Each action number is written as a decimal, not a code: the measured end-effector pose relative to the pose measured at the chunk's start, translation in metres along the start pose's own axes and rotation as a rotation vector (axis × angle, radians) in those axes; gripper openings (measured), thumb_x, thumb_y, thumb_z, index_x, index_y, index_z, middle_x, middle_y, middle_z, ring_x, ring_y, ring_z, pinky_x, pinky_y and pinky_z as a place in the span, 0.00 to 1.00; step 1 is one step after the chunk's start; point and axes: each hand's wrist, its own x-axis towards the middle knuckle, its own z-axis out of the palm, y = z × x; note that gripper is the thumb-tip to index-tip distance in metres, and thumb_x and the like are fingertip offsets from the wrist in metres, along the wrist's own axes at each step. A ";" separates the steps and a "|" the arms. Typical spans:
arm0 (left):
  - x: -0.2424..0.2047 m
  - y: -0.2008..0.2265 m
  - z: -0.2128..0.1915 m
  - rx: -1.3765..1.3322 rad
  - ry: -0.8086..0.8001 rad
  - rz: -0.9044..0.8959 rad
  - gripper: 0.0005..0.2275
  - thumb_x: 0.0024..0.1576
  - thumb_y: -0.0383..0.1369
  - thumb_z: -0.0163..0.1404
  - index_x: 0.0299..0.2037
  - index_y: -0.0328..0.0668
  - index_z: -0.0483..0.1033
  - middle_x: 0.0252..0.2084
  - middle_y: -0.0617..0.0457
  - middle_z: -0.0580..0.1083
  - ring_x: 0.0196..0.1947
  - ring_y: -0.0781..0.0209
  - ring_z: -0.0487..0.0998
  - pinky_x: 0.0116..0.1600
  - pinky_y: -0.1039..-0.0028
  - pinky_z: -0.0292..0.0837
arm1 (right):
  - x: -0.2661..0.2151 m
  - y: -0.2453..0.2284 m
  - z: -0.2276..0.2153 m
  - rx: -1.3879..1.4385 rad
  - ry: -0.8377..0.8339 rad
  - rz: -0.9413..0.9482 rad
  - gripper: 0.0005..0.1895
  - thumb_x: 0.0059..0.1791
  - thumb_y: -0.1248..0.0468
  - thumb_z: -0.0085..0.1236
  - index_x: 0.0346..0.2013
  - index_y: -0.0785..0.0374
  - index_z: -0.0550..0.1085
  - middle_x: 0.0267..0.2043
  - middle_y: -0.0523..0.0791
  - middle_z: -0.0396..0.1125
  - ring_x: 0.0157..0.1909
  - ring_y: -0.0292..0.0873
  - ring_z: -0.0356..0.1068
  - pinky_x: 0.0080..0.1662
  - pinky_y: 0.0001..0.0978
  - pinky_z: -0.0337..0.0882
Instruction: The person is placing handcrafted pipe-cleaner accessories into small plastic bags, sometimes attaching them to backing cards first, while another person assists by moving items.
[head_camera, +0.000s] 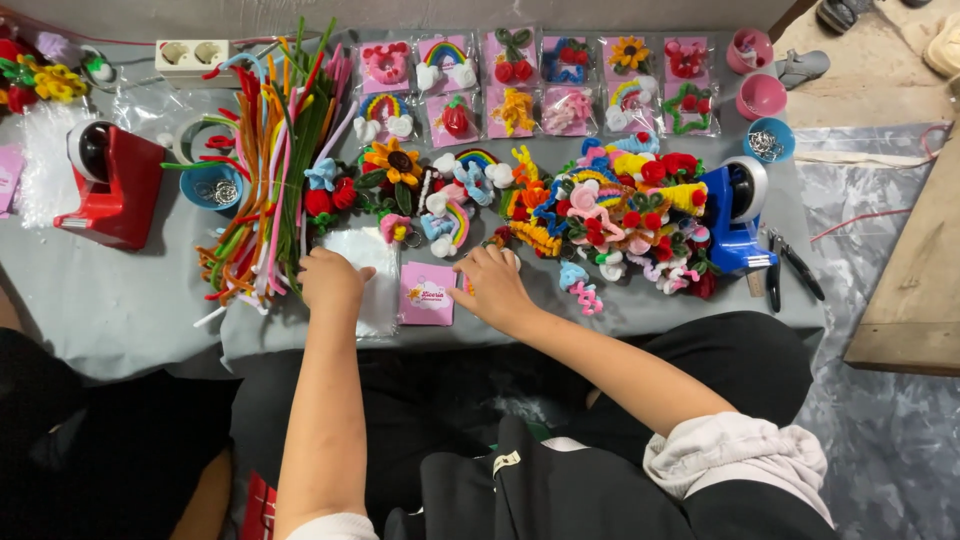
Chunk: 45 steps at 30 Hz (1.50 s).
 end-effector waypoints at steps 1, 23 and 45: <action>0.002 0.000 0.000 -0.016 0.014 -0.041 0.36 0.53 0.51 0.61 0.52 0.17 0.65 0.46 0.28 0.72 0.45 0.31 0.80 0.41 0.47 0.81 | 0.002 -0.005 0.002 -0.037 0.003 0.021 0.18 0.45 0.49 0.64 0.43 0.53 0.76 0.40 0.41 0.63 0.47 0.42 0.60 0.49 0.39 0.56; 0.013 -0.036 -0.007 -0.283 0.224 0.064 0.10 0.59 0.26 0.49 0.28 0.27 0.78 0.23 0.34 0.75 0.26 0.38 0.81 0.26 0.51 0.77 | 0.032 0.028 0.021 0.351 -0.231 0.369 0.11 0.46 0.49 0.63 0.27 0.50 0.77 0.42 0.39 0.67 0.51 0.44 0.63 0.54 0.50 0.48; -0.090 0.111 -0.134 -1.235 -0.257 0.575 0.06 0.54 0.27 0.61 0.35 0.31 0.80 0.36 0.42 0.81 0.38 0.59 0.80 0.42 0.69 0.79 | 0.031 0.061 -0.240 1.042 0.574 0.189 0.14 0.52 0.76 0.60 0.51 0.75 0.71 0.37 0.55 0.71 0.34 0.48 0.78 0.40 0.38 0.81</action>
